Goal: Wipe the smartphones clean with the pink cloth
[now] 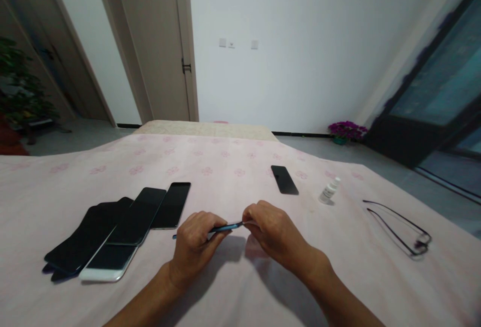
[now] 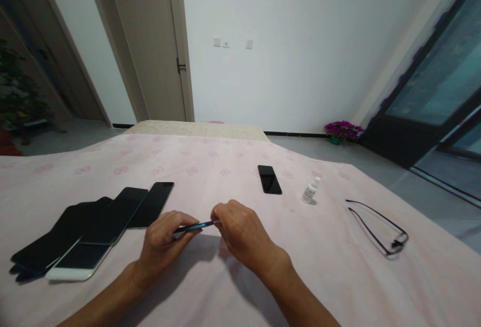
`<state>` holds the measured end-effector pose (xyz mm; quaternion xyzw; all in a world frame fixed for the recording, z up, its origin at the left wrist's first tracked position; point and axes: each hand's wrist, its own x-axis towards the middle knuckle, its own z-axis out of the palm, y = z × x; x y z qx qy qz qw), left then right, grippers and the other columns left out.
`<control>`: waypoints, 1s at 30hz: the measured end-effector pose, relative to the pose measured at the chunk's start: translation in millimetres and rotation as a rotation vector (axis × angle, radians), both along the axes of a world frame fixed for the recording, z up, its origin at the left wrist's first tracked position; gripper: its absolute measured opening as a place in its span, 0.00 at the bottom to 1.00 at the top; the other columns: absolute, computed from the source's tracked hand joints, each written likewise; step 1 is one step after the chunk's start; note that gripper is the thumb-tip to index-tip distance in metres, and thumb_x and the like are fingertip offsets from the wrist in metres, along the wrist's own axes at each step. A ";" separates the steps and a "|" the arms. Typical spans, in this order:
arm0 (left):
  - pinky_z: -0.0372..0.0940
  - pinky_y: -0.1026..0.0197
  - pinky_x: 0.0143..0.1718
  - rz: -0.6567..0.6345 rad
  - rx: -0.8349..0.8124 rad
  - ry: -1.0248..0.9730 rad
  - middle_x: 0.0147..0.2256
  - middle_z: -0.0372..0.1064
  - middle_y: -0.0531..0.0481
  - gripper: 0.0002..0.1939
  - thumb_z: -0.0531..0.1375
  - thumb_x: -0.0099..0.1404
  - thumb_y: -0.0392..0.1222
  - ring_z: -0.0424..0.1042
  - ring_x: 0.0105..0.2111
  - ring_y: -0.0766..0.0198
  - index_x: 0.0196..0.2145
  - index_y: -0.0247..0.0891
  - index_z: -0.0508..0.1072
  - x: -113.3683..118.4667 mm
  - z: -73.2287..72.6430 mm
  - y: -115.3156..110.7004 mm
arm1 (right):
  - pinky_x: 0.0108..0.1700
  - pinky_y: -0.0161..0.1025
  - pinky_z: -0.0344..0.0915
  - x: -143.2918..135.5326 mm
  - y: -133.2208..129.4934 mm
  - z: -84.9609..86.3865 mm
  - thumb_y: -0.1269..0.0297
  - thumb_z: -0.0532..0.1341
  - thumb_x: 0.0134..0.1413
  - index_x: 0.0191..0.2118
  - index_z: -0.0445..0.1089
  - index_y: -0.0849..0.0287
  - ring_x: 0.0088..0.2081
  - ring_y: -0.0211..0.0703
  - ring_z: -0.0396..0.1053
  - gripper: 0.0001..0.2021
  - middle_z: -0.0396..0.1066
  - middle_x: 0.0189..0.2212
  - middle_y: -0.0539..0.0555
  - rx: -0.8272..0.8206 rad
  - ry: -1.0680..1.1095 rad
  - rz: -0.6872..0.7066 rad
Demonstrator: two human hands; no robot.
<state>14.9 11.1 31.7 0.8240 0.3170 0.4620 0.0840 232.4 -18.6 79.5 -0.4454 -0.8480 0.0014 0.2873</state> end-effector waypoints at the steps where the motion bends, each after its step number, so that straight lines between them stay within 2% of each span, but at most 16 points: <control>1: 0.59 0.59 0.33 0.000 0.002 0.000 0.29 0.72 0.52 0.03 0.62 0.66 0.40 0.69 0.30 0.62 0.34 0.40 0.73 0.0 -0.1 0.0 | 0.33 0.35 0.58 0.6 -0.4 0.6 0.76 0.57 0.60 0.37 0.65 0.58 0.31 0.40 0.64 0.05 0.67 0.29 0.51 -0.020 0.007 0.006; 6: 0.60 0.58 0.33 -0.002 -0.005 0.003 0.29 0.72 0.52 0.02 0.62 0.67 0.40 0.69 0.30 0.62 0.35 0.40 0.73 0.3 1.1 -0.9 | 0.37 0.36 0.61 2.0 -2.6 3.6 0.77 0.56 0.59 0.39 0.64 0.57 0.35 0.41 0.66 0.07 0.68 0.32 0.51 -0.096 0.048 0.039; 17: 0.60 0.59 0.33 0.004 -0.014 -0.004 0.29 0.72 0.53 0.03 0.62 0.66 0.40 0.69 0.30 0.62 0.35 0.40 0.73 1.2 1.0 -0.4 | 0.38 0.38 0.61 -1.5 -0.9 -0.5 0.76 0.55 0.59 0.42 0.64 0.57 0.36 0.42 0.66 0.08 0.70 0.35 0.52 -0.004 0.035 0.041; 30: 0.60 0.58 0.33 -0.006 -0.024 -0.014 0.29 0.72 0.52 0.02 0.62 0.66 0.40 0.69 0.30 0.62 0.35 0.41 0.73 0.2 1.7 -0.8 | 0.39 0.39 0.63 0.1 0.6 -0.6 0.76 0.55 0.58 0.43 0.63 0.57 0.37 0.43 0.67 0.09 0.70 0.36 0.53 -0.017 0.051 0.051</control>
